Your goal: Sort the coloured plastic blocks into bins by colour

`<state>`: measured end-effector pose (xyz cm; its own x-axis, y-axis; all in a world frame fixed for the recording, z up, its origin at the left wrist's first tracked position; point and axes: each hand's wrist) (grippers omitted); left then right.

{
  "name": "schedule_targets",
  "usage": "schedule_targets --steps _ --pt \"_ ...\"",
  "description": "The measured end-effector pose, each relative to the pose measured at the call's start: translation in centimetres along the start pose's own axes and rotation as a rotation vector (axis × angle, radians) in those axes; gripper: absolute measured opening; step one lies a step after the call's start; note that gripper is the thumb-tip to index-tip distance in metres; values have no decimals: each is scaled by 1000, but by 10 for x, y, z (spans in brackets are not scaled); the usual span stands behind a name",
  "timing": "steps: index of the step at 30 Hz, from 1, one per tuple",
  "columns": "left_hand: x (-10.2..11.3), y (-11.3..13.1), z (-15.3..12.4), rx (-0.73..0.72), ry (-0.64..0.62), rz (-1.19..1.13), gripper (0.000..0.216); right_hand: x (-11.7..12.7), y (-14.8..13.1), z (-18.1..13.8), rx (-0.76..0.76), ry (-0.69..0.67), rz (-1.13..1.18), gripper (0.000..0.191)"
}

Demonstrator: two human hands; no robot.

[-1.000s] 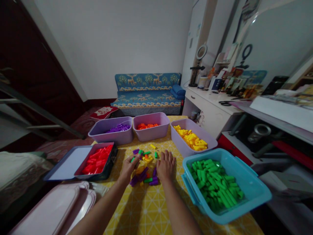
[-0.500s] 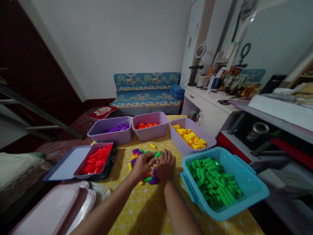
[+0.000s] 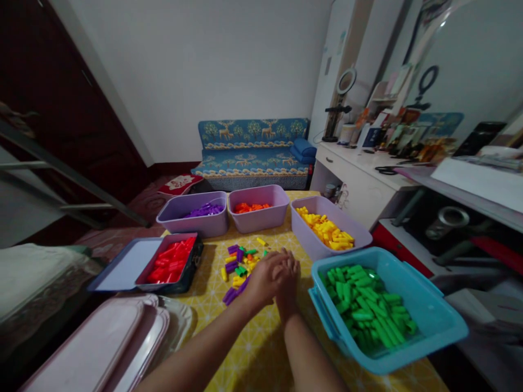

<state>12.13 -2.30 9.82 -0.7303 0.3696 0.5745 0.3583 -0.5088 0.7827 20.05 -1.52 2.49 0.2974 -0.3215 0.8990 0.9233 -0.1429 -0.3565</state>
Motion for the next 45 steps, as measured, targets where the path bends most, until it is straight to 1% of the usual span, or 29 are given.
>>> schedule_targets --steps 1,2,4,6,8,10,14,18,21,23,25,28,30,32,34,36,40,43,45 --pt "10 -19 -9 33 43 18 30 -1 1 0 7 -12 -12 31" --pt "19 -37 -18 75 106 54 28 -2 1 0 11 -33 -36 32" --pt "35 -69 -36 178 207 129 28 -4 2 0 7 -87 -101 41" --pt "47 -93 -51 247 233 145 29 -7 3 0 -2 -132 -161 44" --pt "53 -105 -61 270 204 147 30 -9 3 1 -2 -148 -191 45" --pt "54 -110 -66 266 152 173 32 -11 4 1 3 -152 -206 45" --pt "51 -108 -64 226 71 263 34 -11 5 1 10 -146 -215 45" --pt "49 -108 -60 234 65 297 32 -11 5 0 16 -140 -219 45" --pt "49 -111 -57 261 65 260 29 -12 4 1 9 -141 -218 45" --pt "48 -115 -55 277 116 133 25 -12 4 1 0 -144 -214 45" --pt "49 -118 -53 280 206 -73 23 -13 4 2 -2 -147 -207 45" --pt "52 -118 -48 281 352 -370 31 -14 5 2 3 -140 -204 45" --pt "56 -116 -45 311 407 -488 37 -15 6 1 9 -134 -208 45" --pt "61 -114 -44 344 420 -535 42 -15 6 1 11 -136 -210 45" --pt "65 -114 -46 369 435 -516 45 -15 6 2 5 -143 -212 45" --pt "68 -117 -51 393 482 -428 45 -15 6 2 2 -149 -212 45" --pt "72 -130 -67 447 576 -107 39 -14 5 2 4 -142 -213 45" --pt "70 -140 -75 448 592 84 36 -12 5 2 7 -140 -215 44" --pt "66 -144 -76 436 579 160 34 -11 4 1 6 -144 -217 44"
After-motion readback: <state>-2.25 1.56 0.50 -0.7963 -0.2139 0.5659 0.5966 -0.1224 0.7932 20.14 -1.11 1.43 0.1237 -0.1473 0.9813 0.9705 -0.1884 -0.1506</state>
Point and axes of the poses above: each hand's wrist, its own z-axis towards the middle knuckle, its own x-axis out of the back of the hand, y = z × x, and after that the axes turned 11 degrees about -y, right-handed
